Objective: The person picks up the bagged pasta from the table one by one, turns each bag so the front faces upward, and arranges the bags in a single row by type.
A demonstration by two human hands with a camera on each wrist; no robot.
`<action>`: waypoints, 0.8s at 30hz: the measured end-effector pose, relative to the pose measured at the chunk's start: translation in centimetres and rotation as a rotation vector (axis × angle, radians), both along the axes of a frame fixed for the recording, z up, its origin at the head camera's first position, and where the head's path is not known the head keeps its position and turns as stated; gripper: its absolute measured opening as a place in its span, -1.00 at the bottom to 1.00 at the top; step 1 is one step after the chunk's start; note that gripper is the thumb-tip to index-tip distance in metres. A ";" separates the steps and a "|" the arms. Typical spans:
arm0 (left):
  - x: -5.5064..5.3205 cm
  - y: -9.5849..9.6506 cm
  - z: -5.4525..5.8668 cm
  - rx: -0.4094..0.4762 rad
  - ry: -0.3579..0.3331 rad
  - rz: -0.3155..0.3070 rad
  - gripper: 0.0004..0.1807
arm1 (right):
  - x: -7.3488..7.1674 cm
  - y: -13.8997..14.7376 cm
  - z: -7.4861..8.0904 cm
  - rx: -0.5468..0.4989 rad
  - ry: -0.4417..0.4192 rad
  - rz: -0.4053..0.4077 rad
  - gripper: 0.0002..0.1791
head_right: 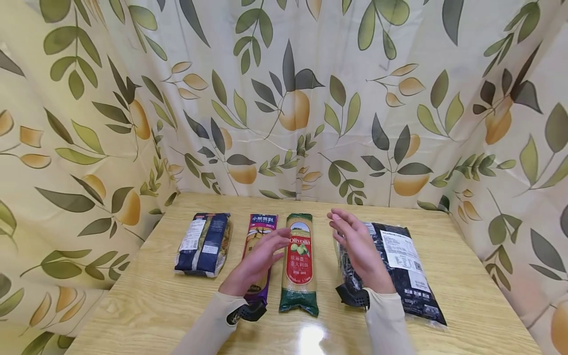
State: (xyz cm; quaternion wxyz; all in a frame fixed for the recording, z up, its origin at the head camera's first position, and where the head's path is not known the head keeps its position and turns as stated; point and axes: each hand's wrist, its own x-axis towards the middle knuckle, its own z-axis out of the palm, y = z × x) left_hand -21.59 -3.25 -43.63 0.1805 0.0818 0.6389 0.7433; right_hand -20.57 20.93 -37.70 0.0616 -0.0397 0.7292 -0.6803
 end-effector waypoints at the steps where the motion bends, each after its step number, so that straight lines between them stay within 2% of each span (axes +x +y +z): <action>1: 0.1 0.0 0.0 0.003 0.004 -0.002 -0.37 | 0.2 0.4 0.3 0.018 0.015 -0.005 -0.26; 4: 0.2 0.1 0.2 0.020 0.014 -0.010 -0.36 | 0.8 1.8 0.8 0.022 0.074 -0.010 -0.32; 7: 0.3 0.2 0.4 0.035 0.012 -0.016 -0.37 | 1.2 3.0 0.9 -0.040 0.142 -0.019 -0.49; 11: 0.2 0.7 0.6 0.051 0.003 -0.019 -0.36 | 1.2 4.6 0.9 -0.118 0.183 -0.049 -0.63; 13: 0.2 1.1 0.8 0.050 0.004 -0.017 -0.36 | 1.1 5.4 1.0 -0.122 0.192 -0.074 -0.63; 19: 0.3 2.5 1.5 0.065 0.003 -0.006 -0.41 | 1.1 7.9 0.7 -0.237 0.215 -0.123 -0.62; 24: 0.3 4.1 1.4 0.104 -0.007 0.000 -0.45 | 1.2 10.0 0.1 -0.308 0.179 -0.165 -0.65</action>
